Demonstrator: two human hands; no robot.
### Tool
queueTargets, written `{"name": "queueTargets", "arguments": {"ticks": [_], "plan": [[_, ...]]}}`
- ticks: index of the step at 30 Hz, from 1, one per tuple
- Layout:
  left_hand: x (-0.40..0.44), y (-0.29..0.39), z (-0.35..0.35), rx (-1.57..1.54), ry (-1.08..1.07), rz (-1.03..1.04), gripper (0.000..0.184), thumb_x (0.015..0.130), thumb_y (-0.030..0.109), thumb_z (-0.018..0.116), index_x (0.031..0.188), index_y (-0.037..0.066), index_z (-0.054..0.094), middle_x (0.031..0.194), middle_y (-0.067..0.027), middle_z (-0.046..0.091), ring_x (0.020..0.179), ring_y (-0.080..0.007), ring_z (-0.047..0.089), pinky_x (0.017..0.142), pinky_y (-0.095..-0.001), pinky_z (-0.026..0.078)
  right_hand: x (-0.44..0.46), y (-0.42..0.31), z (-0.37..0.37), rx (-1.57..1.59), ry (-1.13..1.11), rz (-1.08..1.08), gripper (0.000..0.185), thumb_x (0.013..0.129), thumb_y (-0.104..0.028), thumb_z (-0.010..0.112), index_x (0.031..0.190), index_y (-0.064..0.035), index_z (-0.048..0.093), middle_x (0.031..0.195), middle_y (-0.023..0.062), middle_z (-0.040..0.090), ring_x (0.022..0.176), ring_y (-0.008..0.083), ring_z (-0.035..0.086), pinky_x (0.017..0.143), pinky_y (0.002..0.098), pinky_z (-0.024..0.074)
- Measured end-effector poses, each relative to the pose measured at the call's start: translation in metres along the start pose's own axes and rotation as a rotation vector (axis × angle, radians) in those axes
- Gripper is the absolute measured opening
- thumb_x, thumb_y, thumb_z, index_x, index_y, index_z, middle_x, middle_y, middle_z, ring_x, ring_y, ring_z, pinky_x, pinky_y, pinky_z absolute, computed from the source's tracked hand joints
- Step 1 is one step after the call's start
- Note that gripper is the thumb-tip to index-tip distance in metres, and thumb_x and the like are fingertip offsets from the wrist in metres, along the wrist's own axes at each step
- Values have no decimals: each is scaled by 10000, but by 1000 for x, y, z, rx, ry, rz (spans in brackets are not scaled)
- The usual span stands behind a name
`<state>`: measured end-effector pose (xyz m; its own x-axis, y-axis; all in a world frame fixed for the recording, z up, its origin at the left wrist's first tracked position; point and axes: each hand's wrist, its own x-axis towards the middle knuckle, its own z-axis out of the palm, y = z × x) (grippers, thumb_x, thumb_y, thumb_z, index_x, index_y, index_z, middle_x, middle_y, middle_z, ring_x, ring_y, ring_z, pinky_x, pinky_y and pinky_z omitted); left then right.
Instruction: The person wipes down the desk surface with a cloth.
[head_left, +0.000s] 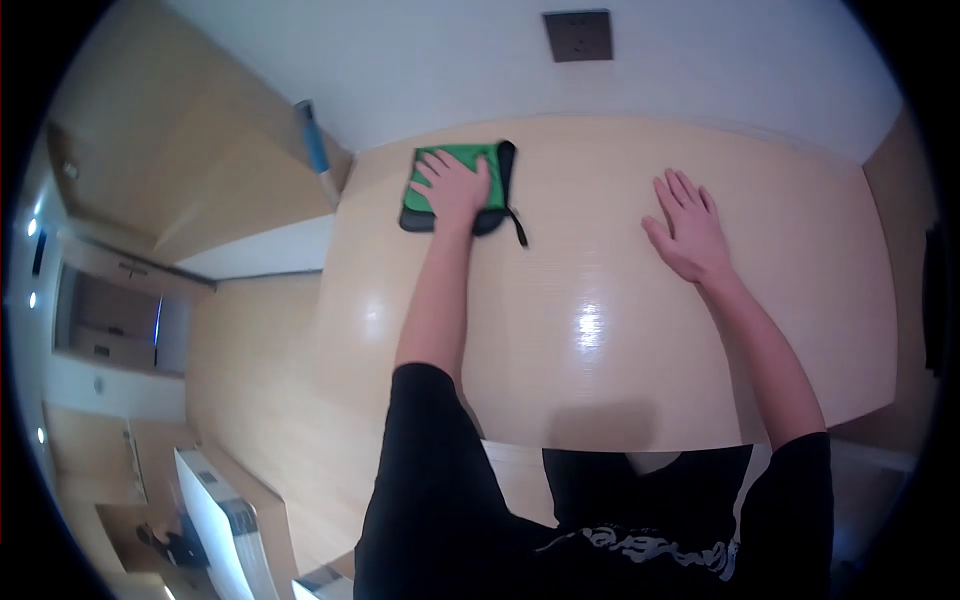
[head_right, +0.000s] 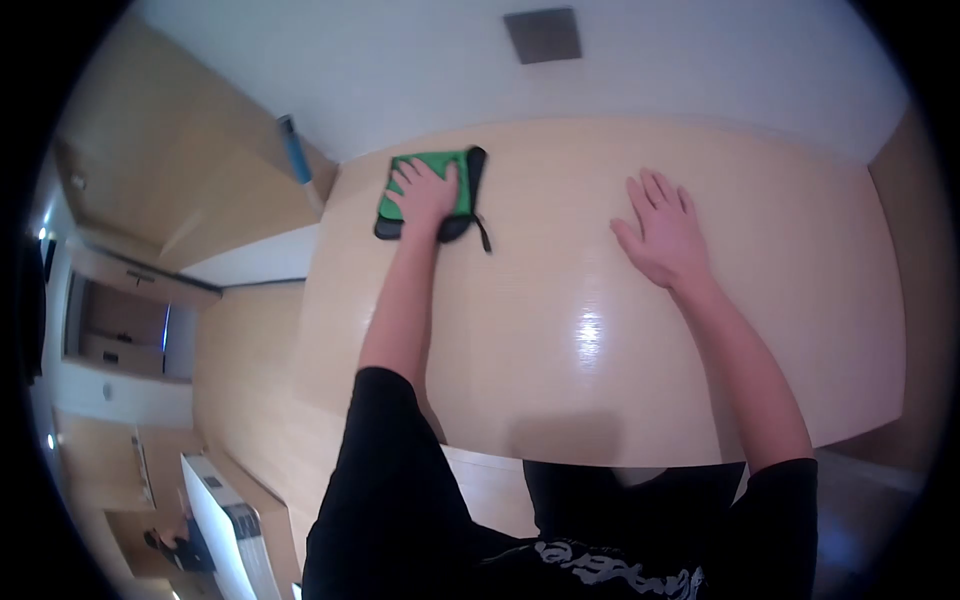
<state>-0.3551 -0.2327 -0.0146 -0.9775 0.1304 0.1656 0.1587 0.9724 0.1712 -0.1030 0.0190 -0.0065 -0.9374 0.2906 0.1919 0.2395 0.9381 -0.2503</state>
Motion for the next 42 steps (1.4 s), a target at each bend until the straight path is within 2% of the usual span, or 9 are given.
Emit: {"name": "queueTargets", "arguments": {"ticks": [3, 7, 11, 13, 19, 23, 26, 32, 42], "plan": [[39, 23, 8, 33, -12, -96, 870, 927, 571, 336, 1484, -85, 205, 1558, -275, 188, 1458, -424, 118, 1134, -630, 91, -12, 1, -5, -2, 14, -4, 656, 914, -430, 494, 1422, -24, 409, 1527, 166, 331, 1440, 288, 254, 1182, 467, 167], [48, 23, 18, 39, -8, -131, 862, 930, 573, 343, 1482, -78, 219, 1555, -269, 199, 1453, -421, 135, 1132, -627, 100, -14, 3, 3, -25, 47, -34, 629, 918, -415, 497, 1412, -32, 424, 1518, 165, 344, 1434, 283, 266, 1180, 467, 178], [19, 10, 9, 0, 56, 46, 813, 930, 577, 386, 1472, -23, 299, 1556, -215, 247, 1444, -397, 192, 1130, -616, 143, -1, 3, 2, -20, 33, -27, 626, 919, -418, 495, 1422, -54, 422, 1524, 156, 340, 1436, 277, 268, 1177, 471, 184], [-9, -1, 11, 51, 77, 108, 800, 934, 603, 380, 1492, 38, 290, 1564, -175, 257, 1450, -371, 202, 1134, -612, 158, 6, 10, -1, -17, 43, -42, 629, 919, -425, 495, 1427, -62, 419, 1528, 149, 337, 1437, 273, 267, 1177, 472, 185], [-171, -80, -34, 18, 59, 238, 747, 947, 526, 439, 1496, 41, 292, 1557, -197, 254, 1447, -374, 209, 1155, -573, 143, 26, 7, 4, -7, 49, -47, 639, 919, -440, 496, 1438, -76, 413, 1531, 133, 345, 1436, 260, 278, 1176, 461, 187], [-265, -122, -74, 24, 10, 144, 755, 938, 474, 504, 1505, 40, 260, 1562, -198, 236, 1456, -376, 185, 1150, -583, 143, 30, 8, 5, -26, 59, -39, 632, 919, -430, 499, 1438, -79, 417, 1526, 133, 357, 1433, 259, 288, 1175, 450, 189], [-301, -138, -87, 16, -7, 106, 756, 940, 454, 511, 1498, 11, 258, 1561, -212, 227, 1455, -388, 179, 1148, -586, 140, 29, 7, -1, -7, 31, -27, 624, 919, -405, 511, 1444, -82, 412, 1545, 124, 329, 1447, 253, 263, 1179, 439, 182], [-267, -128, -76, 56, 1, 97, 797, 933, 461, 501, 1473, -66, 245, 1541, -280, 210, 1452, -425, 149, 1136, -612, 127, 29, 8, 4, -45, 46, -41, 636, 916, -417, 509, 1448, -84, 408, 1536, 132, 340, 1439, 259, 278, 1177, 452, 183], [-24, -70, -20, -12, 102, -8, 835, 924, 558, 401, 1461, -69, 281, 1530, -290, 241, 1435, -453, 171, 1137, -626, 107, 14, 7, -13, -35, 25, -38, 659, 909, -408, 510, 1440, -35, 401, 1531, 171, 336, 1443, 291, 262, 1180, 453, 166]]}}
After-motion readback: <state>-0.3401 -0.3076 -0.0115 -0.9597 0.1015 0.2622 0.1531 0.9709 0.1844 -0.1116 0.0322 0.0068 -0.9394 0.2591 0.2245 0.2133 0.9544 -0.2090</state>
